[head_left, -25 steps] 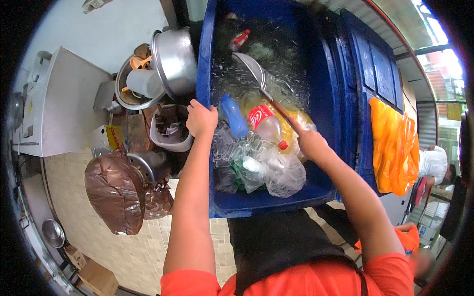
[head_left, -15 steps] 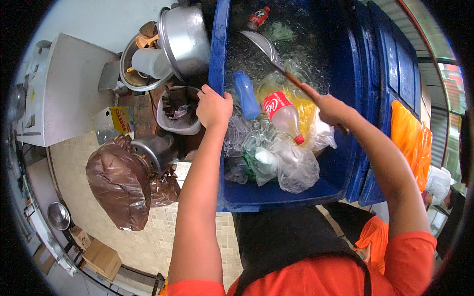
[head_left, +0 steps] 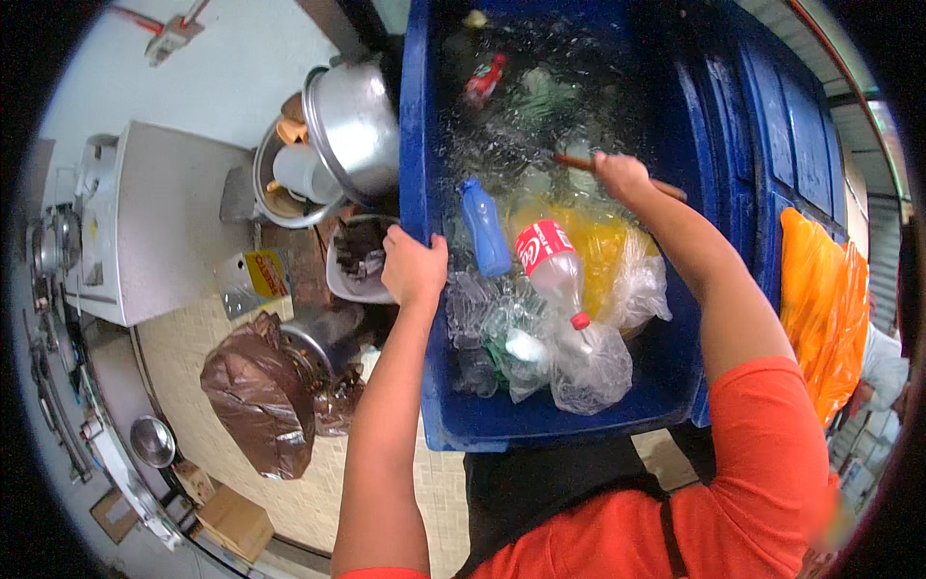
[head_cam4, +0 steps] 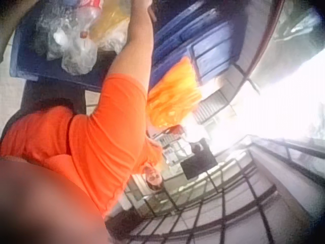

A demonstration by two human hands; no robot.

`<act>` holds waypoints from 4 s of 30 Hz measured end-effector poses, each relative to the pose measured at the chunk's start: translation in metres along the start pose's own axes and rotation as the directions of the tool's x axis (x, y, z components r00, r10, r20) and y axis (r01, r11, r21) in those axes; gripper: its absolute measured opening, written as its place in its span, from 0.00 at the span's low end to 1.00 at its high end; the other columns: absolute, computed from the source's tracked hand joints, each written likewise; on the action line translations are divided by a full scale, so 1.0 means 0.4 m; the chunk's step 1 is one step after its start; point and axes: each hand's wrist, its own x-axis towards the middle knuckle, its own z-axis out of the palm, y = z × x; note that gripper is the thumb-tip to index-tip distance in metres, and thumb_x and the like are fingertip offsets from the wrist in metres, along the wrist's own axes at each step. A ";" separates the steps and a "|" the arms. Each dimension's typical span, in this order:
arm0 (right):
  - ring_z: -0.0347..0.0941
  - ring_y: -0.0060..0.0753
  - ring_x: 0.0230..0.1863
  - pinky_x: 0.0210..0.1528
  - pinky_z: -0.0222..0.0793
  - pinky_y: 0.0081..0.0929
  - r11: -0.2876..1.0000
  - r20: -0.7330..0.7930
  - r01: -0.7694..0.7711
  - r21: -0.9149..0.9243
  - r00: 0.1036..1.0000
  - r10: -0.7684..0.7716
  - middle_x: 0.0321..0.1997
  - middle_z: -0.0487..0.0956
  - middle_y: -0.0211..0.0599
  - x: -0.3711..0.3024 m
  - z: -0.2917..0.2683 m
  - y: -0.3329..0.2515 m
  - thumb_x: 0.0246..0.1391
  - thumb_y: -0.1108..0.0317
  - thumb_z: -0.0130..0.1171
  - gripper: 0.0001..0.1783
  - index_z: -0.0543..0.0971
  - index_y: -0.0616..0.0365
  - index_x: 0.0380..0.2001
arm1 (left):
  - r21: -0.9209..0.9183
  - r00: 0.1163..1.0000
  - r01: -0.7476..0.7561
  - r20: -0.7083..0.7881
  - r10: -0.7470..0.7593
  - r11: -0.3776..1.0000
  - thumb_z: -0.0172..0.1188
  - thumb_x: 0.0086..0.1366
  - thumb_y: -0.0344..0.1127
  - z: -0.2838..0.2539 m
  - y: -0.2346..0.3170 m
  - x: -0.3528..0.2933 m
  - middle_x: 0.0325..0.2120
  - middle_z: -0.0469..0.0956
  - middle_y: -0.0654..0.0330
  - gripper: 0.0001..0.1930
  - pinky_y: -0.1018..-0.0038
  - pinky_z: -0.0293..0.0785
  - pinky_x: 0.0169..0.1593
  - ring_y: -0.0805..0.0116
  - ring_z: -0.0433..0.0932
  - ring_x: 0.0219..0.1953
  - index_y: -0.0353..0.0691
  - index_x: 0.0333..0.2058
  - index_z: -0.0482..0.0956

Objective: The person uses a strainer to scoop various items from a blue bin filled with water and floating debris. They transfer the retrieved items, including plastic bottles and food waste, into an orange plastic bag placed on top of the bin.

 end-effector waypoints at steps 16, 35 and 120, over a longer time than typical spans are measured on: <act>0.82 0.50 0.43 0.50 0.77 0.42 0.958 0.419 0.129 0.257 0.878 -0.230 0.43 0.84 0.55 -0.051 -0.143 -0.025 0.43 0.74 0.60 0.39 0.69 0.57 0.64 | -0.031 0.999 -0.028 0.024 0.028 0.999 0.63 0.61 0.51 0.016 -0.018 0.021 0.50 0.74 0.43 0.32 0.52 0.78 0.50 0.42 0.81 0.47 0.32 0.54 0.66; 0.85 0.50 0.39 0.39 0.81 0.46 0.999 -0.123 0.029 -0.012 0.992 -0.031 0.37 0.86 0.48 0.168 0.133 0.002 0.60 0.68 0.55 0.08 0.78 0.60 0.40 | -0.012 1.000 -0.006 0.003 0.006 1.000 0.65 0.59 0.49 0.043 -0.024 0.023 0.48 0.76 0.42 0.31 0.52 0.77 0.50 0.42 0.80 0.47 0.33 0.53 0.68; 0.83 0.54 0.42 0.42 0.78 0.49 0.475 -0.111 0.085 0.876 0.993 0.027 0.37 0.85 0.52 -0.705 0.411 -0.066 0.41 0.73 0.64 0.16 0.84 0.60 0.38 | -0.717 -0.184 -0.686 0.335 0.924 0.123 0.74 0.54 0.46 -0.168 1.393 -1.203 0.44 0.81 0.45 0.44 0.64 0.81 0.45 0.57 0.84 0.42 0.32 0.62 0.61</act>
